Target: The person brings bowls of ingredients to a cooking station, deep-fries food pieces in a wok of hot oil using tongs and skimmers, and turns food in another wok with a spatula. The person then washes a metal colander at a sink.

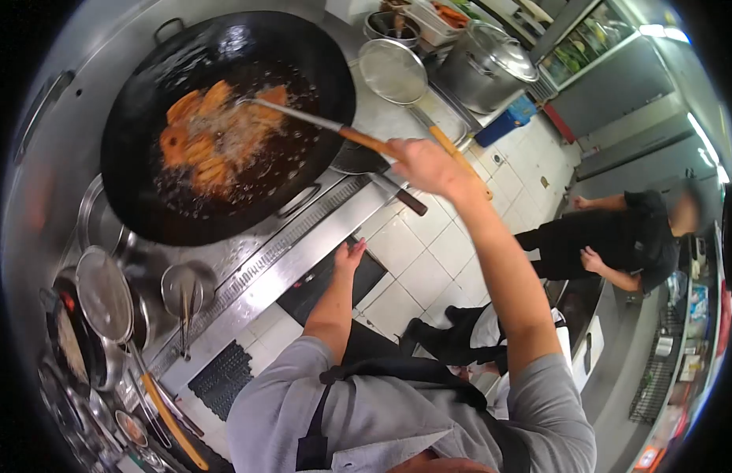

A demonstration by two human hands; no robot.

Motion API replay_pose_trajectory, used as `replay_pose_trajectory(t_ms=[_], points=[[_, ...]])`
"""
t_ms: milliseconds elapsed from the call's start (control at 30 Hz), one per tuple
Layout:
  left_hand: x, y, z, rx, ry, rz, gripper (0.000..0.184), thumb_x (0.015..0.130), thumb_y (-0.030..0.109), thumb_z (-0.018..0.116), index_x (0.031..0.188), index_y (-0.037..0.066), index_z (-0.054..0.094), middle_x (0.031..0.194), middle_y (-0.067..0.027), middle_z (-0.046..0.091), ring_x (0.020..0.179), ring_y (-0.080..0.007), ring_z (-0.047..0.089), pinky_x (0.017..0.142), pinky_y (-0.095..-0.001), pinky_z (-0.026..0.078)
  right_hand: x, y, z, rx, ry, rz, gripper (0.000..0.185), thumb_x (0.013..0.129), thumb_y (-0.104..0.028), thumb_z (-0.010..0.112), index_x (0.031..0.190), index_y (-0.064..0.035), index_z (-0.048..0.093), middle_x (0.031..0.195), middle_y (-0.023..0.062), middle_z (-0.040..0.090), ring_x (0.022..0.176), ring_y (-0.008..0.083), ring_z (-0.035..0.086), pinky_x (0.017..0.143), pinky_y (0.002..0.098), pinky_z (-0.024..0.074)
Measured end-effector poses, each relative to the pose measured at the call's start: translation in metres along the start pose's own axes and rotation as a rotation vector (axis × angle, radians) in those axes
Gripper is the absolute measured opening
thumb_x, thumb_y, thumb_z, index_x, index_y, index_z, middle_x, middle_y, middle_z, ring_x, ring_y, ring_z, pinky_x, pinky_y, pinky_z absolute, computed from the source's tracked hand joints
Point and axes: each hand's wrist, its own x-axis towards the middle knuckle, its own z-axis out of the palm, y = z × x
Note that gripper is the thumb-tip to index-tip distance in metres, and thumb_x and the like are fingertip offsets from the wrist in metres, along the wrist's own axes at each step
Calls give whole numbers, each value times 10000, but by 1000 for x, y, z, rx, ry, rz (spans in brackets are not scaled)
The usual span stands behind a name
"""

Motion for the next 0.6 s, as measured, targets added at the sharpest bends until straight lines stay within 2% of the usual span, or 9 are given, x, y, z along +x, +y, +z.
replay_pose_trajectory(t_ms=[33,67,133,200,300,333,400,500,600], points=[[3,-4,3,-38,5,10,448,1038,244,385,1426,91,222,1068,-242,561,1122,-478,572,1044,-663,349,1,-3,7,-33,-7,34,296,842,-152,639,1088,7,592,913,250,667,920,422,637,822,483,512],[7,-6,7,-81,6,25,444,1038,245,381,1428,85,241,1092,-246,565,1129,-475,570,1050,-656,347,3,-5,14,4,-6,78,397,828,-114,638,1198,11,565,884,241,659,877,422,638,797,483,508],[19,-9,14,-122,-49,41,416,1037,241,377,1404,61,302,1151,-250,568,1142,-466,567,1059,-642,345,9,-12,17,20,-106,179,425,837,-101,628,1238,17,550,901,249,661,887,423,636,788,484,505],[30,-8,4,-123,-149,48,383,1033,232,377,1355,25,388,1219,-251,565,1152,-455,566,1067,-629,344,4,-11,9,93,-55,173,450,845,-93,622,1273,15,532,919,255,662,895,428,634,780,481,505],[32,-15,1,-133,-234,64,339,966,131,436,1261,-31,481,1274,-276,506,1203,-445,525,1055,-598,393,-13,-10,4,272,-12,146,494,854,-91,623,1323,7,502,913,252,665,896,426,640,778,468,504],[46,-10,-3,-232,-214,-18,334,990,143,420,1255,-51,483,1250,-284,528,1174,-445,539,1027,-590,427,-24,-8,4,340,-8,138,509,857,-92,625,1339,4,492,906,248,666,894,424,644,778,462,504],[50,-15,-4,-253,-261,34,317,1007,155,406,1233,-46,502,1222,-284,547,1147,-436,551,1000,-578,462,-47,8,21,407,129,-4,525,891,-103,615,1379,14,461,743,162,650,672,303,653,625,383,515],[50,-20,3,-404,-242,61,295,1004,148,420,1201,-50,515,1185,-282,567,1127,-431,560,978,-568,488,-79,-8,-14,792,-193,409,496,922,-107,585,1377,46,458,643,61,571,476,176,558,482,328,456],[67,-27,4,-389,-149,212,276,1002,150,444,1181,-47,516,1134,-267,590,1092,-424,573,972,-572,489,-111,-12,-47,1074,-241,458,510,933,-102,587,1392,64,438,631,-22,499,454,40,434,422,238,375]])
